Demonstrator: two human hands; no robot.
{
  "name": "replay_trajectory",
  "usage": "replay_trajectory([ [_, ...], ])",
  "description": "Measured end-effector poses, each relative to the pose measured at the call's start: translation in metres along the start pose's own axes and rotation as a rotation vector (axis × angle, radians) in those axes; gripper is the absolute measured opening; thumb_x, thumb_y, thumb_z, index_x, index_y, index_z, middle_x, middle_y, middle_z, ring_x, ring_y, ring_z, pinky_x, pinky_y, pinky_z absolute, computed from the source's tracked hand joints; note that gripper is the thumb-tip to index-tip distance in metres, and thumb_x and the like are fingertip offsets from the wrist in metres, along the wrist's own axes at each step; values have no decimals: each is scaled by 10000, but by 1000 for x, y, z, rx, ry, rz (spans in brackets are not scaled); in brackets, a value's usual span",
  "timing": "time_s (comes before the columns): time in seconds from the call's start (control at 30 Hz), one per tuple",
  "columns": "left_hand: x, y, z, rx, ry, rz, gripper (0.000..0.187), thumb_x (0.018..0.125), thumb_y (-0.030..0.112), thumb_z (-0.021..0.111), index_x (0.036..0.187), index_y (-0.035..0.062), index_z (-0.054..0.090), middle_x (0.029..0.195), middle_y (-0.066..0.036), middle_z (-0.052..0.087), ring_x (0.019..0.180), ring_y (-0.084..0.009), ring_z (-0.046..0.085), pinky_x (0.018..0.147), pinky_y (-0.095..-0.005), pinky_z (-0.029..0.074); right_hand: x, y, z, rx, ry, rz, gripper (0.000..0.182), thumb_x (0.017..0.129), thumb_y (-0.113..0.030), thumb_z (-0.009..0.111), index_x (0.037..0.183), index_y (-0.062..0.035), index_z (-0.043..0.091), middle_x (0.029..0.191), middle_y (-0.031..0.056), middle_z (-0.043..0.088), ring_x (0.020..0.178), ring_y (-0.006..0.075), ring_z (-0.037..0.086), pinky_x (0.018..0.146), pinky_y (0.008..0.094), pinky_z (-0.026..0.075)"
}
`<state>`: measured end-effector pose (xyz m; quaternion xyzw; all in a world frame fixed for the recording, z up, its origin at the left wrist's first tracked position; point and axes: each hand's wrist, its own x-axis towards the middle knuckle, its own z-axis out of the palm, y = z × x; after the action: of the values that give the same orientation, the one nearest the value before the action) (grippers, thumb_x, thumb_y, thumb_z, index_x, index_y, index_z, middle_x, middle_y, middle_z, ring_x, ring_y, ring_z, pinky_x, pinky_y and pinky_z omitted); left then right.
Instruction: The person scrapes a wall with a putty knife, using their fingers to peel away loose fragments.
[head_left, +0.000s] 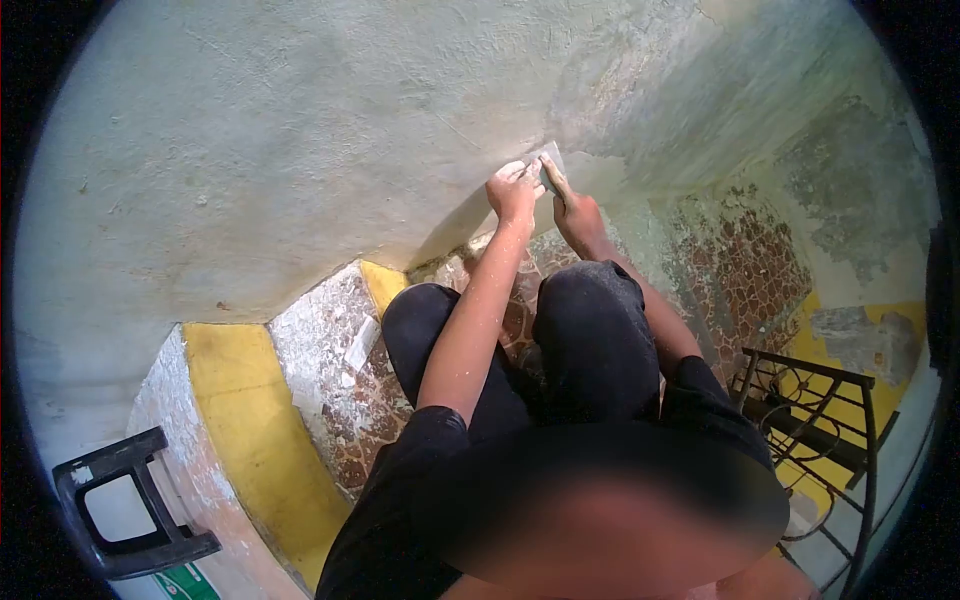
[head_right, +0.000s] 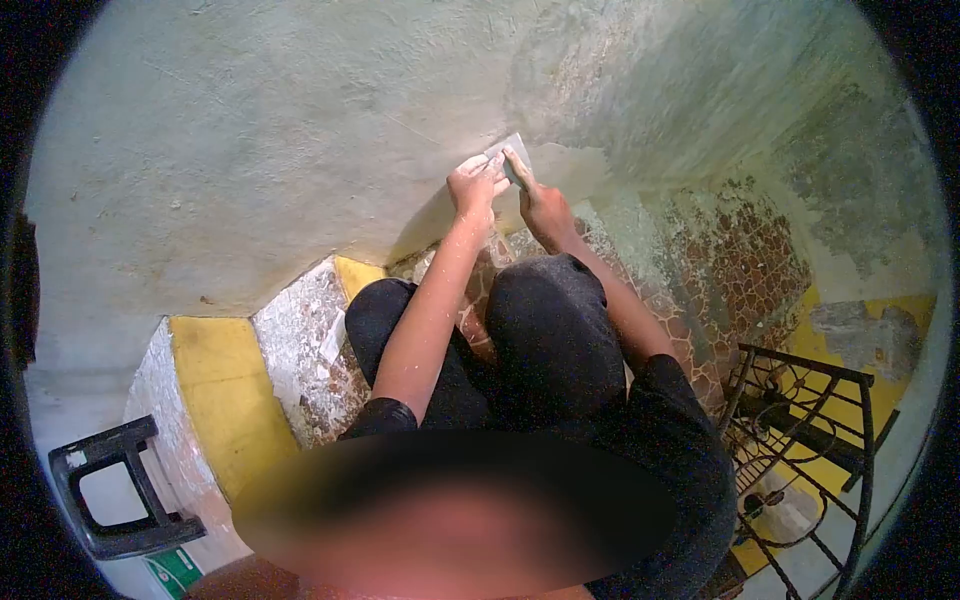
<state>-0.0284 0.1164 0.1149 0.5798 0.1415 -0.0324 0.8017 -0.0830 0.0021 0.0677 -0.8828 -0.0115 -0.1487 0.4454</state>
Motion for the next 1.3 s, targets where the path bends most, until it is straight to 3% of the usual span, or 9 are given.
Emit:
replay_trajectory([
  [0.3,13,-9,-6,27,-1,-22,417,904,87,765,1201,-162,611,1012,-188,704,796,-220,693,679,-343,639,8,34,20,-170,19,-17,751,932,-26,534,1547,-420,361,887,264,670,781,444,674,689,528,507],
  [0.67,17,-12,-4,39,-44,-14,422,908,110,767,1182,-173,617,966,-169,688,757,-195,668,655,-333,636,9,15,5,-185,38,-65,725,947,-22,538,1548,-393,373,886,241,673,776,428,672,669,519,506],
  [0.73,20,-13,-3,37,-51,-2,402,912,104,761,1169,-173,624,962,-168,688,760,-196,669,656,-335,636,11,17,6,-221,43,-91,762,964,-65,529,1569,-451,273,814,229,667,709,416,668,647,538,528],
  [0.87,19,-13,-2,41,-34,6,349,923,86,742,1135,-172,643,948,-162,688,769,-200,677,657,-340,637,11,13,5,-222,38,-96,770,964,-58,520,1573,-451,260,814,230,666,710,419,665,645,541,520],
  [0.93,17,-9,-2,37,-31,-3,336,924,84,738,1129,-167,649,947,-162,689,771,-201,680,658,-340,637,11,9,5,-149,6,-16,723,946,-15,522,1547,-389,376,1011,249,683,841,444,675,711,528,519],
  [1.13,12,1,1,27,15,-3,256,933,70,719,1077,-138,688,920,-149,698,756,-200,684,635,-337,636,15,13,14,-76,16,-40,696,944,2,504,1536,-351,410,1151,228,664,924,452,671,758,520,532],
  [1.17,11,2,0,6,33,1,234,933,67,715,1060,-129,699,904,-139,701,748,-196,684,625,-334,635,15,12,17,-71,13,-42,696,944,2,504,1536,-351,410,1151,228,664,924,452,671,758,520,532],
  [1.23,9,3,-2,12,31,12,224,932,65,714,1050,-125,705,890,-131,704,739,-190,683,617,-331,634,17,12,23,5,154,-198,694,951,-8,506,1545,-350,396,969,253,681,797,446,673,687,535,520],
  [1.3,10,4,-2,40,31,22,201,923,58,721,1031,-111,717,864,-112,710,718,-176,679,608,-321,631,20,14,24,4,147,-201,687,949,-3,508,1543,-333,406,995,252,680,808,444,676,693,527,524],
])
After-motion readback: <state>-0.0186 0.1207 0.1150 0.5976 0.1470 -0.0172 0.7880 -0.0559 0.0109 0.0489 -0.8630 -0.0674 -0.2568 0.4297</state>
